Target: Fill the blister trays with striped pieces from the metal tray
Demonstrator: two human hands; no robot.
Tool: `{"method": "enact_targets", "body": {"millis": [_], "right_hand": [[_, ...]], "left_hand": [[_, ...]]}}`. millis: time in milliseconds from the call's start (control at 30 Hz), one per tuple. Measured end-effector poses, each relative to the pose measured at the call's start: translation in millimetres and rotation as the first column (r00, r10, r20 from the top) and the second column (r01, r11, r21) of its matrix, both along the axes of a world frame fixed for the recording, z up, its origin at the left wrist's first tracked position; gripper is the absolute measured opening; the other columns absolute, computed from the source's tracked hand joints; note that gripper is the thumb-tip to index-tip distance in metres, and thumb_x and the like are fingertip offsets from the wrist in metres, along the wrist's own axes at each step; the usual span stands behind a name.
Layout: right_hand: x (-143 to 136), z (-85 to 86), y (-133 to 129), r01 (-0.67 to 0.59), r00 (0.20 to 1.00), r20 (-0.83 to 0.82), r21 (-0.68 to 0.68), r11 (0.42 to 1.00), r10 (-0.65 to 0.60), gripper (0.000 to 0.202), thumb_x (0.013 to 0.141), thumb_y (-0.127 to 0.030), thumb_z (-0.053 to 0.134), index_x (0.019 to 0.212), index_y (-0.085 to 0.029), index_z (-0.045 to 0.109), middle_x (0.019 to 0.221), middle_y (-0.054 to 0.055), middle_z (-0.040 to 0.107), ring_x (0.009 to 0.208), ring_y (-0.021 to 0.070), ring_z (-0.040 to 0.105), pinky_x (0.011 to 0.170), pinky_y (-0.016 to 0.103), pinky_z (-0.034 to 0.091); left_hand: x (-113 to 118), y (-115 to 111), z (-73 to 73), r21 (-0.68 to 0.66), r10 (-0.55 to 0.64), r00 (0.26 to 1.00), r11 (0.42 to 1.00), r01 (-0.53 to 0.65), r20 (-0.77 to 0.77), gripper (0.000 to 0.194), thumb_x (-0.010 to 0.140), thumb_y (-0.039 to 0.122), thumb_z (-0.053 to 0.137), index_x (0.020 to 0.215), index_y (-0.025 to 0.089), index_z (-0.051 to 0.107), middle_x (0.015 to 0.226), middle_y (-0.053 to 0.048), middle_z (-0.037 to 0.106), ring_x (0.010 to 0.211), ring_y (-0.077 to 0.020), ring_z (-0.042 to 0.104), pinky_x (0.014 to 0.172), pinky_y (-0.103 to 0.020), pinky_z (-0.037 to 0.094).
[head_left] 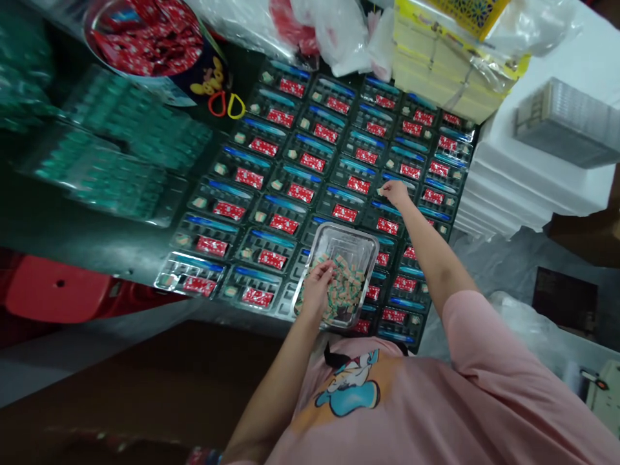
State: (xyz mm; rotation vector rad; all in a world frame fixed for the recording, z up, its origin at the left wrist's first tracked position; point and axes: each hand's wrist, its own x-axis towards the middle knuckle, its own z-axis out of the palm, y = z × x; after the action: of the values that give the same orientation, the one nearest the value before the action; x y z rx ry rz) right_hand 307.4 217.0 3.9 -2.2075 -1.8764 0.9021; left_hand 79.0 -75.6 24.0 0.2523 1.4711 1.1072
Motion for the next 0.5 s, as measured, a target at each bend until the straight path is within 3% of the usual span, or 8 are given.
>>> {"method": "enact_targets", "body": {"millis": [233, 500], "right_hand": [[-13, 19.4, 3, -0.152, 0.942, 0.283, -0.129, 0.98, 0.183, 0.019, 0.087, -0.022, 0.064, 0.102, -0.017, 0.073, 0.108, 0.009, 0.074, 0.102, 0.0206, 0.068, 0.088, 0.029, 0.051], [-28, 28.3, 3, -0.242, 0.874, 0.401, -0.131, 0.961, 0.275, 0.029, 0.086, -0.007, 0.055, 0.11, -0.01, 0.07, 0.106, 0.018, 0.072, 0.102, 0.0261, 0.069, 0.086, 0.032, 0.052]], "left_hand": [[-6, 0, 0.9, -0.037, 0.055, 0.998, 0.998, -0.054, 0.032, 0.045, 0.056, 0.038, 0.084, 0.093, 0.017, 0.07, 0.092, -0.004, 0.069, 0.072, -0.0114, 0.058, 0.064, -0.024, 0.043], [-10, -7, -2.2, -0.013, 0.041, 0.999, 0.999, -0.041, 0.031, 0.045, 0.058, 0.042, 0.084, 0.094, 0.019, 0.071, 0.091, -0.003, 0.069, 0.072, -0.011, 0.059, 0.067, -0.024, 0.044]]}}
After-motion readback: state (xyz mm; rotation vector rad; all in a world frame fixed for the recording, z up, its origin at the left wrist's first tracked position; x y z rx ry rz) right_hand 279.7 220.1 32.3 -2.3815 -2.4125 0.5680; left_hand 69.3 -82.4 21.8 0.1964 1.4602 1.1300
